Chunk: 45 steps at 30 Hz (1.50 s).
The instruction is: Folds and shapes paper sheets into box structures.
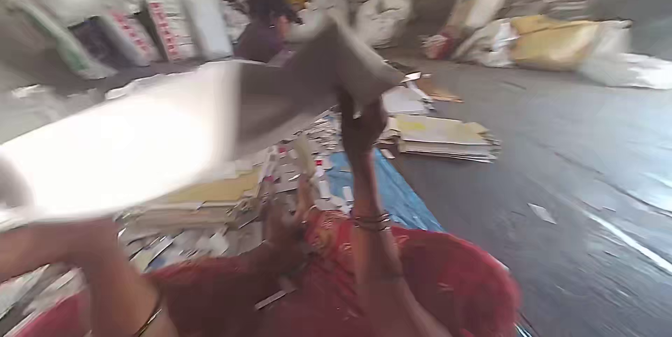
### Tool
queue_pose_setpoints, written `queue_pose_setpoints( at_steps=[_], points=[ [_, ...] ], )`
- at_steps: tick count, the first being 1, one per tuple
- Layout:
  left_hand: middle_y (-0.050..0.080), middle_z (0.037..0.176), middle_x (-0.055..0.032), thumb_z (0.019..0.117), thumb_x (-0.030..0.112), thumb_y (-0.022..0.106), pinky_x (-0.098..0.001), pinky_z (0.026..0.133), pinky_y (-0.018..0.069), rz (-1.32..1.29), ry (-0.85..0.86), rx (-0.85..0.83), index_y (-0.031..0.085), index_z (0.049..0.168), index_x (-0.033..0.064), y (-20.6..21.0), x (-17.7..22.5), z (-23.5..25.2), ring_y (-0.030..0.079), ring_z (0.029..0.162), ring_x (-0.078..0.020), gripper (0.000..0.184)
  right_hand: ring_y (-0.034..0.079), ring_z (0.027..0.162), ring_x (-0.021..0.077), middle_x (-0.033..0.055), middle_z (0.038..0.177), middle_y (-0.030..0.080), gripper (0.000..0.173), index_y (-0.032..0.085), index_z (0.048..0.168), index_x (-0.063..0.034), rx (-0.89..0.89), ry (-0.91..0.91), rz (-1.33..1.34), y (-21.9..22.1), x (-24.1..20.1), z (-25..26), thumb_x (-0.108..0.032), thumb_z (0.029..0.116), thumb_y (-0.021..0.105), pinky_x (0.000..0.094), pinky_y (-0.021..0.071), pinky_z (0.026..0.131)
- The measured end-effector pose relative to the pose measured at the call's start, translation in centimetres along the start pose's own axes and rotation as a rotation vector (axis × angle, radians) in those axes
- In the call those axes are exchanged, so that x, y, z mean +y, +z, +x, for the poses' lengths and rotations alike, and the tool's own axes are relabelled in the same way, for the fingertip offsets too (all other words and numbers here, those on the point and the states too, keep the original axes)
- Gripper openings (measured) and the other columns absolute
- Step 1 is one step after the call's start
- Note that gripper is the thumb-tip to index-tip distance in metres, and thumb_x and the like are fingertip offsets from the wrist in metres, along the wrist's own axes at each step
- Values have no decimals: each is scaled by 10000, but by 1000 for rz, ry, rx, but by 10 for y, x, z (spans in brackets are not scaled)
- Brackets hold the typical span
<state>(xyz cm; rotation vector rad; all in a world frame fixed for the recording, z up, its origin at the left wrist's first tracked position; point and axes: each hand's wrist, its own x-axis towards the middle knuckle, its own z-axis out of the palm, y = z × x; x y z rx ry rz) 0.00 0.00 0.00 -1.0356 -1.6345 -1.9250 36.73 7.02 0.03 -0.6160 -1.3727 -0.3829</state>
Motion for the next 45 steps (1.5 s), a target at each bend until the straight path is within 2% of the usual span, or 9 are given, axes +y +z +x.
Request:
queue_pose_setpoints(
  at_steps=[2, 4, 9, 14, 17, 24, 34, 37, 45],
  points=[
    [684, 1130, -153, 1016, 43, 522, -359, 1028, 511, -318, 634, 19, 600, 1031, -78, 3, 11, 2, 641, 1156, -186, 144, 668, 1063, 184, 153, 1143, 681, 311, 620, 1226, 30, -104, 193, 18, 1, 17, -8, -128, 969, 695, 345, 553, 919],
    [725, 1156, -110, 1019, 151, 615, -404, 1033, 508, -376, 848, -245, 699, 1016, 29, 7, 34, 16, 657, 1172, -206, 148, 655, 1126, 281, 195, 1234, 669, 399, 615, 1304, 12, -236, 384, -30, -5, 34, -9, -164, 959, 709, 470, 515, 986],
    [727, 917, -4, 956, 365, 677, -416, 759, 576, -141, 634, -911, 744, 1064, 143, 5, 59, 10, 694, 832, -137, 256, 667, 1020, 404, 224, 1093, 699, 330, 705, 1198, -63, -820, 482, -166, -30, 83, -2, -226, 917, 768, 684, 491, 880],
    [713, 880, 36, 961, 390, 684, -381, 698, 572, -214, 476, -1177, 699, 1153, 184, 22, 57, -7, 676, 766, -92, 282, 654, 991, 39, -3, 1088, 711, 352, 690, 1183, -95, -760, 451, 118, -35, 53, 13, -267, 880, 743, 325, 554, 907],
    [728, 959, -6, 945, 293, 724, -373, 771, 588, -311, 400, -1289, 698, 1176, 125, 27, 51, -6, 691, 839, -105, 287, 642, 1076, 32, 13, 1194, 701, 429, 657, 1292, -86, -811, 372, 163, -38, 42, 19, -261, 905, 724, 292, 535, 963],
    [685, 814, 16, 889, 296, 775, -281, 686, 540, -382, 385, -1308, 702, 1030, 92, 26, 42, 6, 633, 729, -46, 258, 640, 1139, 39, 5, 1283, 676, 617, 586, 1403, -117, -924, 317, 181, -40, 14, 35, -331, 851, 760, 271, 534, 994],
    [667, 785, -10, 921, 268, 741, -307, 649, 519, -329, 462, -1332, 697, 1061, 80, 17, 58, -5, 610, 673, -90, 238, 638, 765, -97, -153, 863, 712, 128, 717, 950, -170, -887, 384, 338, -19, -6, 20, -160, 838, 777, 146, 550, 679],
    [663, 732, -32, 916, 279, 749, -356, 602, 499, -215, 407, -1219, 712, 1065, 90, -8, 74, -4, 602, 614, -141, 243, 652, 778, -82, -157, 868, 713, 121, 716, 960, -180, -810, 410, 384, -11, -1, 13, -138, 855, 758, 167, 572, 705],
    [694, 1218, -93, 1057, 257, 520, -353, 990, 541, -375, 285, -680, 625, 1274, 25, 12, 11, 49, 662, 1125, -149, 335, 659, 907, -38, -114, 982, 694, 283, 623, 1127, -103, -481, 501, 315, -20, 19, 12, -120, 863, 724, 221, 581, 824]
  ],
)
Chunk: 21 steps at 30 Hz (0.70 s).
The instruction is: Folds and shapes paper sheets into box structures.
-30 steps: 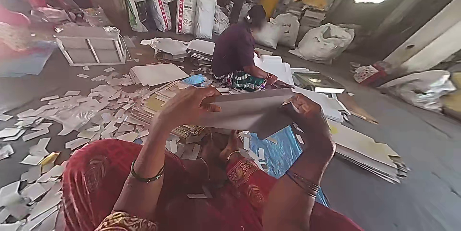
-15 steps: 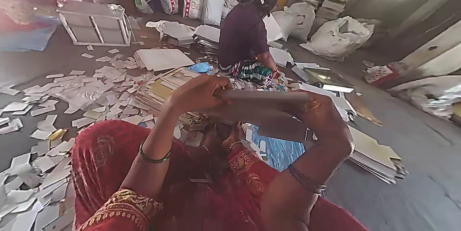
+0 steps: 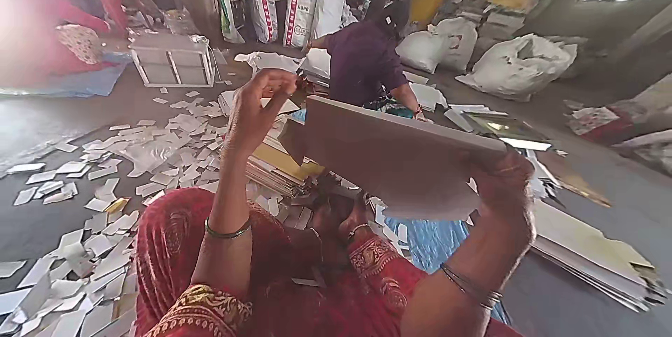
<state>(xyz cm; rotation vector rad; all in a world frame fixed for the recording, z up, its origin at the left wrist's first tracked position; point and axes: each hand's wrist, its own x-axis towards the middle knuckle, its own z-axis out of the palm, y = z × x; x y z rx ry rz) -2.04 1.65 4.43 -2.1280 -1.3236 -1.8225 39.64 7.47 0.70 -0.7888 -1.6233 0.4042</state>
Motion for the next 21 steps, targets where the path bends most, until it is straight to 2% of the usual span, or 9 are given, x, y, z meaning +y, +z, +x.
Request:
queue_pose_setpoints(
  at_steps=[3, 5, 7, 10, 11, 13, 16, 19, 21],
  points=[
    [668, 1259, -138, 1042, 217, 545, -352, 1022, 529, -157, -81, -54, 571, 1336, -30, 2, -22, -2, 650, 1155, -171, 385, 649, 957, -40, -103, 1012, 681, 307, 598, 1167, -62, 11, -18, 14, -4, -2, 1, -93, 877, 692, 221, 569, 884],
    [690, 1216, -81, 1025, 241, 593, -311, 1010, 539, -196, -102, -167, 602, 1304, -8, 9, -25, -7, 663, 1118, -107, 374, 653, 964, -40, -121, 1020, 685, 305, 595, 1171, -86, -4, -43, 33, -1, -2, 2, -107, 885, 699, 226, 573, 891],
    [717, 1030, 14, 1003, 281, 629, -241, 899, 551, -204, -114, -240, 672, 1162, 30, 16, -17, -11, 663, 953, -9, 301, 657, 960, -42, -134, 1018, 685, 306, 597, 1168, -99, -16, -52, 40, 2, -2, 2, -134, 887, 714, 228, 578, 878],
    [697, 843, 74, 1000, 267, 631, -182, 738, 535, -265, -122, -260, 695, 1071, 52, 19, -4, -10, 628, 770, 41, 235, 666, 919, -35, -136, 981, 695, 281, 621, 1132, -131, -20, -3, 36, 5, -4, 2, -183, 881, 737, 230, 589, 831],
    [681, 822, 88, 1001, 245, 629, -171, 730, 530, -296, -108, -236, 697, 1040, 65, 20, -3, -9, 619, 758, 48, 197, 666, 915, -35, -134, 979, 694, 287, 624, 1132, -132, -23, 7, 27, 5, -5, 2, -187, 877, 744, 228, 589, 829],
    [675, 832, 76, 993, 200, 635, -182, 745, 536, -363, -114, -182, 690, 1007, 62, 23, 0, -8, 623, 770, 30, 149, 667, 916, -38, -133, 983, 696, 283, 628, 1125, -132, -30, 1, 11, 6, -4, 2, -172, 874, 752, 224, 588, 832],
    [688, 905, 50, 996, 173, 636, -209, 800, 550, -410, -178, -124, 677, 1061, 47, 28, 5, -7, 641, 836, 0, 148, 668, 916, -38, -127, 987, 695, 278, 632, 1135, -122, -32, 0, 11, 5, -3, 2, -178, 885, 742, 224, 589, 839],
    [707, 960, 34, 986, 187, 654, -230, 823, 571, -415, -178, -72, 677, 1102, 46, 36, 1, -6, 666, 886, -19, 183, 672, 894, -43, -164, 968, 701, 292, 639, 1135, -186, -11, 27, 86, 3, -4, 0, -293, 891, 758, 208, 590, 799],
    [704, 964, 38, 973, 178, 669, -235, 844, 567, -403, -158, -12, 686, 1091, 46, 42, 1, -5, 662, 899, -12, 178, 683, 912, -31, -172, 989, 714, 324, 638, 1138, -222, -14, 11, 142, 3, -6, 1, -346, 880, 790, 215, 597, 816]
  ],
)
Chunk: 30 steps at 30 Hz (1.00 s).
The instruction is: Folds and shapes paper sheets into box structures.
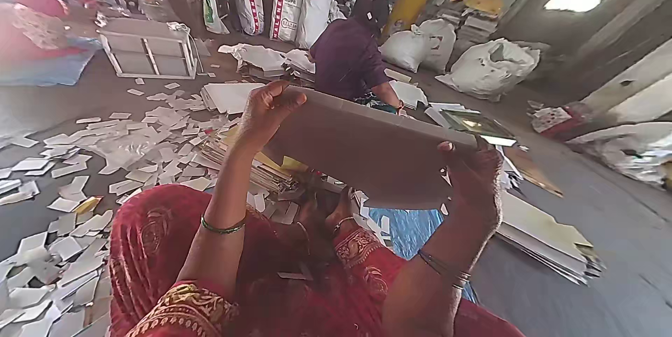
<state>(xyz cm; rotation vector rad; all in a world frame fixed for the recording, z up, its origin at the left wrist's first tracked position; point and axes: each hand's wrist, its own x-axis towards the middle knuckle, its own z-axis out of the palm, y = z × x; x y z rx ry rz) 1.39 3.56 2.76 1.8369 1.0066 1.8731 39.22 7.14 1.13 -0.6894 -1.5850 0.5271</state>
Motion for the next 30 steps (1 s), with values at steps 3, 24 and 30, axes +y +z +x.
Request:
queue_pose_setpoints(
  at_steps=[3, 24, 30],
  points=[
    [710, 940, 53, 965, 164, 680, -224, 841, 569, 25, 31, 74, 690, 1061, 47, 7, -3, 1, 663, 884, 9, 151, 673, 928, -33, -169, 1013, 706, 310, 642, 1146, -227, -7, -22, -28, 3, -2, 2, -364, 900, 772, 209, 585, 830],
    [646, 1336, -65, 919, 190, 743, -415, 1014, 509, 374, -77, -296, 535, 1424, 88, -43, -21, -3, 609, 1219, -191, 556, 657, 1009, -5, -137, 1074, 683, 198, 618, 1172, -176, 134, -114, -48, -4, -9, 4, -212, 984, 672, 277, 564, 938],
    [658, 1284, -154, 991, 37, 613, -377, 1000, 498, 389, -229, -268, 621, 1309, 23, -30, 20, -23, 640, 1134, -219, 318, 676, 1021, 19, -129, 1094, 699, 243, 639, 1206, -209, 147, -134, -13, -4, 0, 0, -246, 975, 704, 261, 577, 921]
  ],
)
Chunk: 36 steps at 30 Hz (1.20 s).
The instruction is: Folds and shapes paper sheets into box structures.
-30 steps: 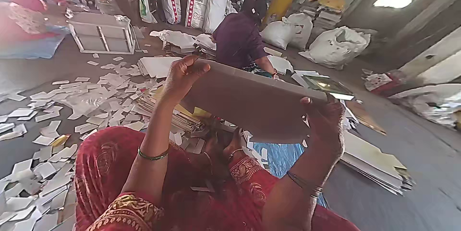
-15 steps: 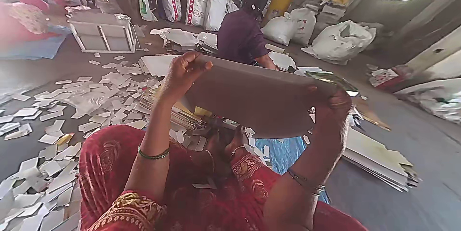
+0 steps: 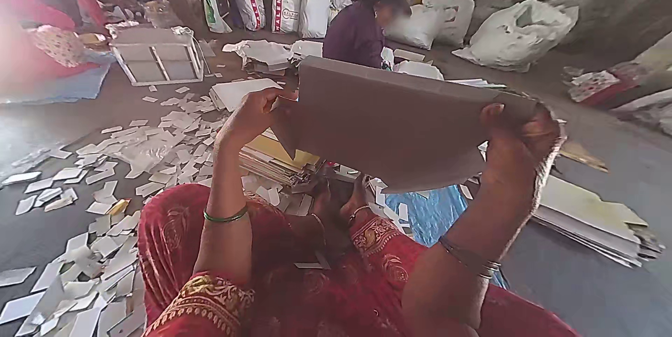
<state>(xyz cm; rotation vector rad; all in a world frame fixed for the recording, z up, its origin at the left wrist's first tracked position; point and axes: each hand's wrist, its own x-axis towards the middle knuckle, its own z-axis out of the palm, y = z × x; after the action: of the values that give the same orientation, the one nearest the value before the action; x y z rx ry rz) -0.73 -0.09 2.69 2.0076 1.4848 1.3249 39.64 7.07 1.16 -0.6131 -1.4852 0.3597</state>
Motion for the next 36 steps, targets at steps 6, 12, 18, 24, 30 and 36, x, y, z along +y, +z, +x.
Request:
queue_pose_setpoints(
  at_steps=[6, 12, 18, 24, 30, 36],
  points=[
    [686, 1196, -152, 1042, 49, 530, -289, 962, 501, 24, 40, 152, 657, 1208, -36, 8, 9, 1, 646, 1077, -152, 225, 676, 974, 0, -137, 1057, 692, 236, 639, 1181, -211, 10, 9, -59, -8, 1, -3, -235, 961, 719, 239, 586, 870],
    [627, 1323, -124, 1045, 128, 549, -296, 1080, 453, -115, 75, 347, 629, 1254, -19, 19, 0, 13, 575, 1254, -150, 268, 659, 984, 20, -25, 1118, 667, 334, 585, 1279, -131, -109, 42, -341, -21, -12, -11, -152, 963, 691, 262, 574, 871],
    [660, 1199, -38, 1013, 134, 614, -235, 985, 493, -259, 155, 526, 648, 1173, 15, 14, 8, 9, 608, 1116, -53, 203, 659, 1161, 174, 83, 1349, 642, 494, 439, 1473, -82, -156, 45, -435, 1, 20, -2, -112, 1002, 586, 360, 538, 992],
    [703, 1143, -42, 960, 127, 681, -304, 991, 530, -264, 162, 631, 700, 1118, 29, -7, -12, 23, 650, 1100, -98, 187, 685, 985, 226, 103, 1148, 700, 311, 630, 1309, -145, 46, 193, -423, 14, 43, -4, -316, 1066, 535, 487, 543, 881],
    [692, 1111, 3, 960, 113, 662, -300, 996, 524, -258, 245, 561, 694, 1084, 49, -21, -9, 20, 641, 1090, -76, 143, 656, 1201, 212, 131, 1267, 682, 268, 657, 1229, 4, -88, -255, -318, 12, 41, 14, -61, 1015, 510, 419, 520, 1065],
    [484, 1538, -109, 873, 363, 779, -422, 1212, 322, 195, 444, 238, 482, 1492, 52, -35, 1, 13, 414, 1450, -219, 753, 655, 897, 237, 199, 1006, 686, 278, 668, 1151, 42, 182, 126, -477, 40, -16, -2, -184, 1011, 589, 458, 513, 842]
  ],
)
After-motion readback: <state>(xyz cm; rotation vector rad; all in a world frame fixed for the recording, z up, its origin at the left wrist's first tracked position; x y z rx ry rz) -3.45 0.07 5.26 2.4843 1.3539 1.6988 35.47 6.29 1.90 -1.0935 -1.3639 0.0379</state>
